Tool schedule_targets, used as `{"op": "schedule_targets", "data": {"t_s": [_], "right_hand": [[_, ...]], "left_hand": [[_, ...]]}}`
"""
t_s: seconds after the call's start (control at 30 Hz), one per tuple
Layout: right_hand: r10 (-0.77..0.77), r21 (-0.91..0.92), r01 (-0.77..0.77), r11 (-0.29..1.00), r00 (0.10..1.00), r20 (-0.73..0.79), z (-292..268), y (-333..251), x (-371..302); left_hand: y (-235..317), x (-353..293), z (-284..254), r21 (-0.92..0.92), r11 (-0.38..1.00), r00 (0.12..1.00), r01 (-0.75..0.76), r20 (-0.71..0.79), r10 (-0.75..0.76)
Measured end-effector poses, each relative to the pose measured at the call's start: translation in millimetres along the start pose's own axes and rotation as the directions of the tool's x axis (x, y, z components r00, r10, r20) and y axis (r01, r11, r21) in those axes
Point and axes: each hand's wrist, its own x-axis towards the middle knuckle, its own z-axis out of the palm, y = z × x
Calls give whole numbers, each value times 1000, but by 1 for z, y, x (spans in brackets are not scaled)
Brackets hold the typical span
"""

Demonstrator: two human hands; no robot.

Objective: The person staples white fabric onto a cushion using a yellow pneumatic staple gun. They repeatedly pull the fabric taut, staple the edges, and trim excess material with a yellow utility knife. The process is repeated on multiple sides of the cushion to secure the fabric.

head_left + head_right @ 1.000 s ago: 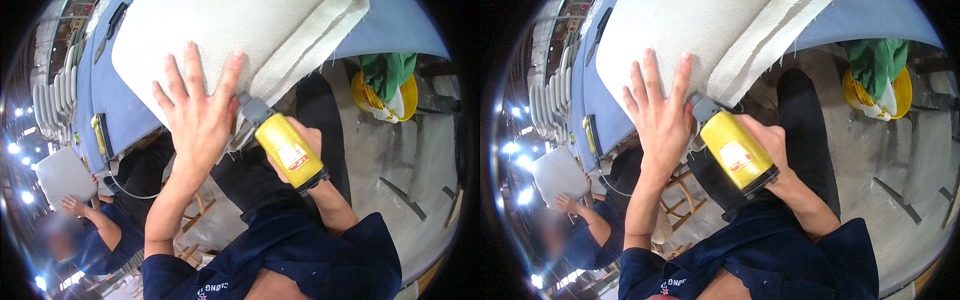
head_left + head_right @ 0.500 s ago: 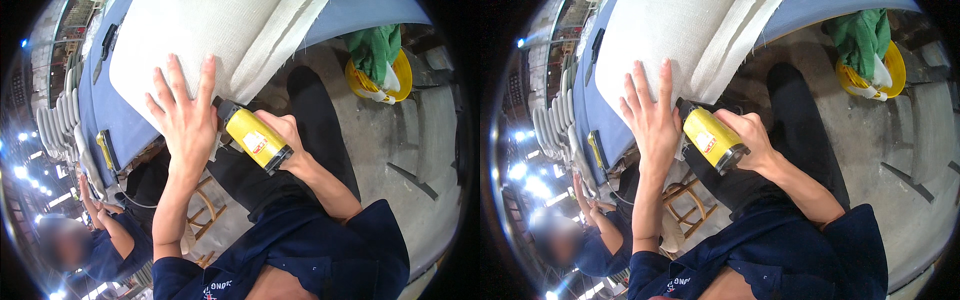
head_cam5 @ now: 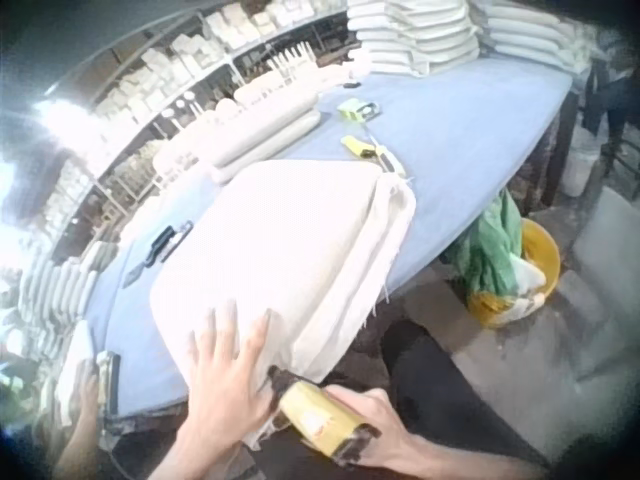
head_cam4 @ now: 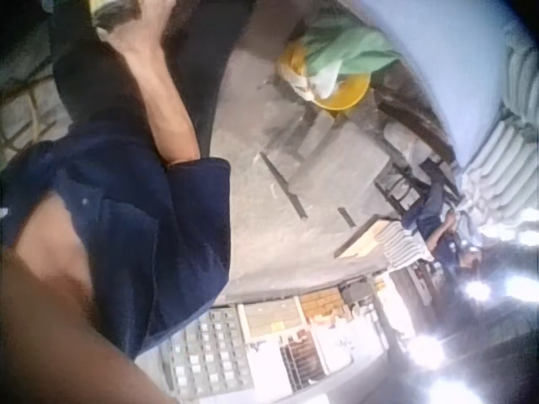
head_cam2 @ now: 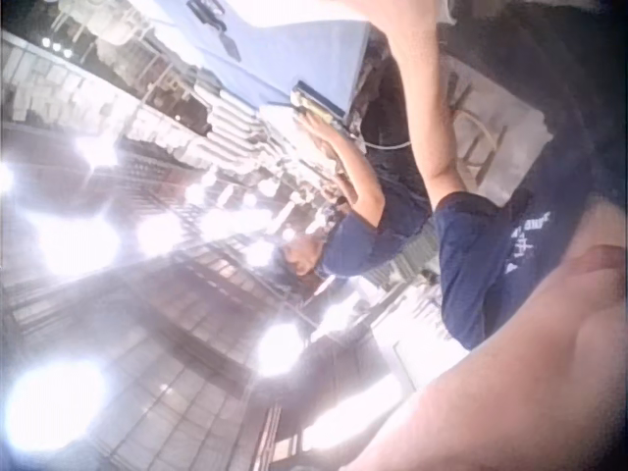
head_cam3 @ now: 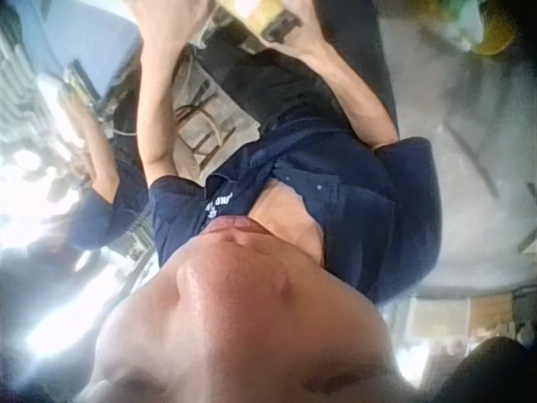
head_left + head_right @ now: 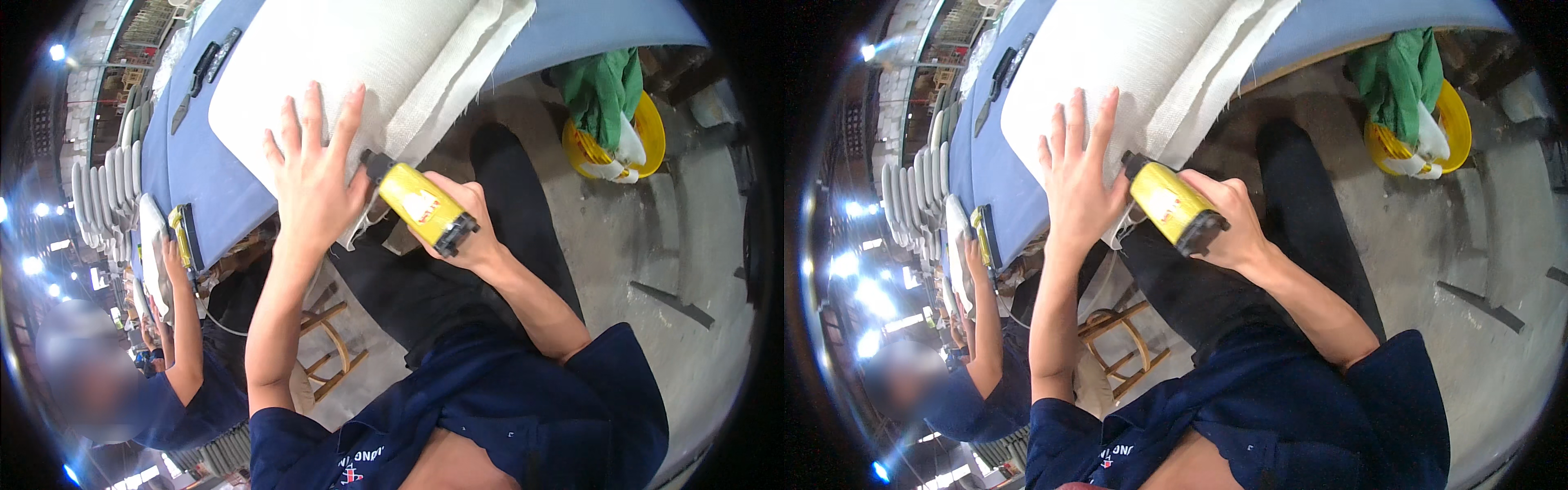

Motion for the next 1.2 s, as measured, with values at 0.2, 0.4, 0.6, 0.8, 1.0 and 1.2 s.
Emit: {"op": "schedule_targets", "data": {"t_s": [0.2, 0.4, 0.6, 0.8, 1.0, 1.2], "right_hand": [[-107, -166, 103, 981, 994, -12, -4, 7, 2], [-94, -268, 94, 959, 996, 14, -5, 13, 2], [-47, -341, 65, 938, 997, 62, -8, 20, -7], [74, -16, -73, 997, 996, 43, -4, -5, 5], [173, 115, -182, 977, 981, 85, 6, -14, -10], [95, 116, -109, 987, 988, 117, 8, -7, -6]], "left_hand": [[-104, -9, 9, -305, 928, 976, 212, 12, -219], [-40, -15, 16, -109, 957, 958, 268, -70, -277], [-3, -23, 22, 25, 969, 963, 244, -122, -239], [5, -25, 23, 76, 983, 984, 168, -77, -162], [1, -25, 17, 77, 988, 991, 135, -14, -134], [4, -25, 19, 122, 978, 986, 167, -20, -165]]}}
